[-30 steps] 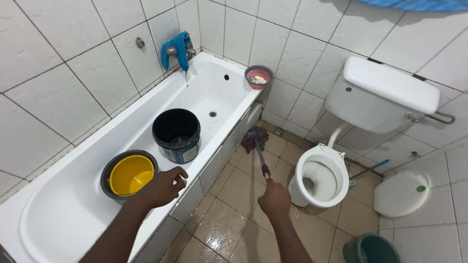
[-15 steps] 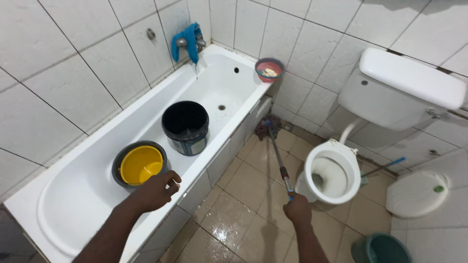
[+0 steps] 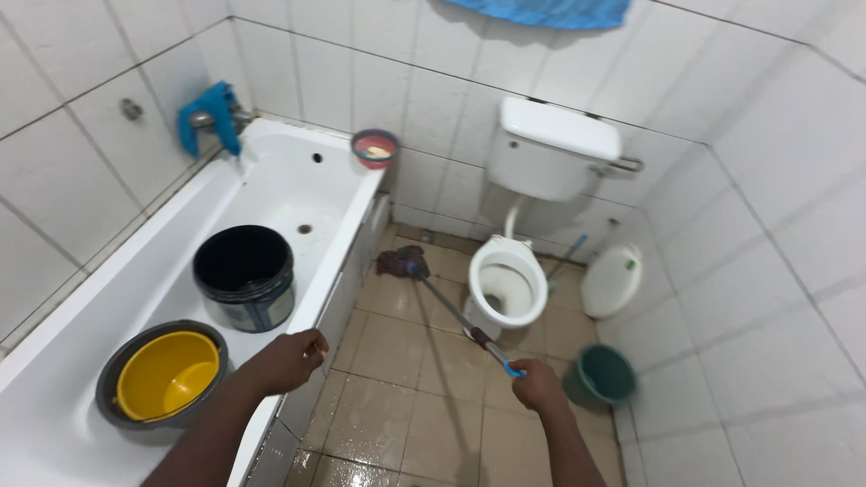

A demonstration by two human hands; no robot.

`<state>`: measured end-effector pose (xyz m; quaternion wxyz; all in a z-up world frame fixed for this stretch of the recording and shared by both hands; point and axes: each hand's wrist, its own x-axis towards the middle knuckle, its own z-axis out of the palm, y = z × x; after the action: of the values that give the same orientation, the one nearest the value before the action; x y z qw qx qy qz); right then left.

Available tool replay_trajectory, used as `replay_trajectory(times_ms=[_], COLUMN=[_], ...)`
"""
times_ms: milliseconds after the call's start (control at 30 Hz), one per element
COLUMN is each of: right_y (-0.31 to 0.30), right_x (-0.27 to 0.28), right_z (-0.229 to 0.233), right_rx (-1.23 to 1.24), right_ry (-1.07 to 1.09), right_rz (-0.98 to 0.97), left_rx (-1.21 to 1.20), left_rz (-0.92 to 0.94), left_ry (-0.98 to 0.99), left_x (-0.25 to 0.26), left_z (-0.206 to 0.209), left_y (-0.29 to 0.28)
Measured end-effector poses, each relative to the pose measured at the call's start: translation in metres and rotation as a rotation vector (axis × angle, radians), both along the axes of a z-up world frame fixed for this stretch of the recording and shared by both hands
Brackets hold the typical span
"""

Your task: The person mops the tiled bathroom floor using a wet mop, repeatedly moving the mop head across the surface between the bathtub and the toilet.

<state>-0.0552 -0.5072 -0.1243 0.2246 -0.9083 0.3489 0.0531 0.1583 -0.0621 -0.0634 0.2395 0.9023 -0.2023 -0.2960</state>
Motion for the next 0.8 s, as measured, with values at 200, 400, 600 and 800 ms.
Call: replay_trajectory(times_ms=[200,400,600,800], right_y=[0.090,0.163,0.256,0.268], right_x=[-0.035,-0.020,0.025,0.060], right_z=[0.101,0.194,0.179,0.142], right_rx=[0.211,0.087,0.143,0.123], right_ry=[0.146,0.260,0.219,0.160], right_rz=[-0.212,-0.080,0.004,0.035], left_rx=[0.011,-0.052,-0.003,0.048], left_rz=[-0.206,-0.217,-0.184,-0.131], left_ry=[-0.088,-0.061,0.015,0.034], left_x=[-0.015,-0.033,-0.033,-0.014], left_z=[0.023,0.051,0.038,0.009], left_y=[0.013,0.028,0.051,0.078])
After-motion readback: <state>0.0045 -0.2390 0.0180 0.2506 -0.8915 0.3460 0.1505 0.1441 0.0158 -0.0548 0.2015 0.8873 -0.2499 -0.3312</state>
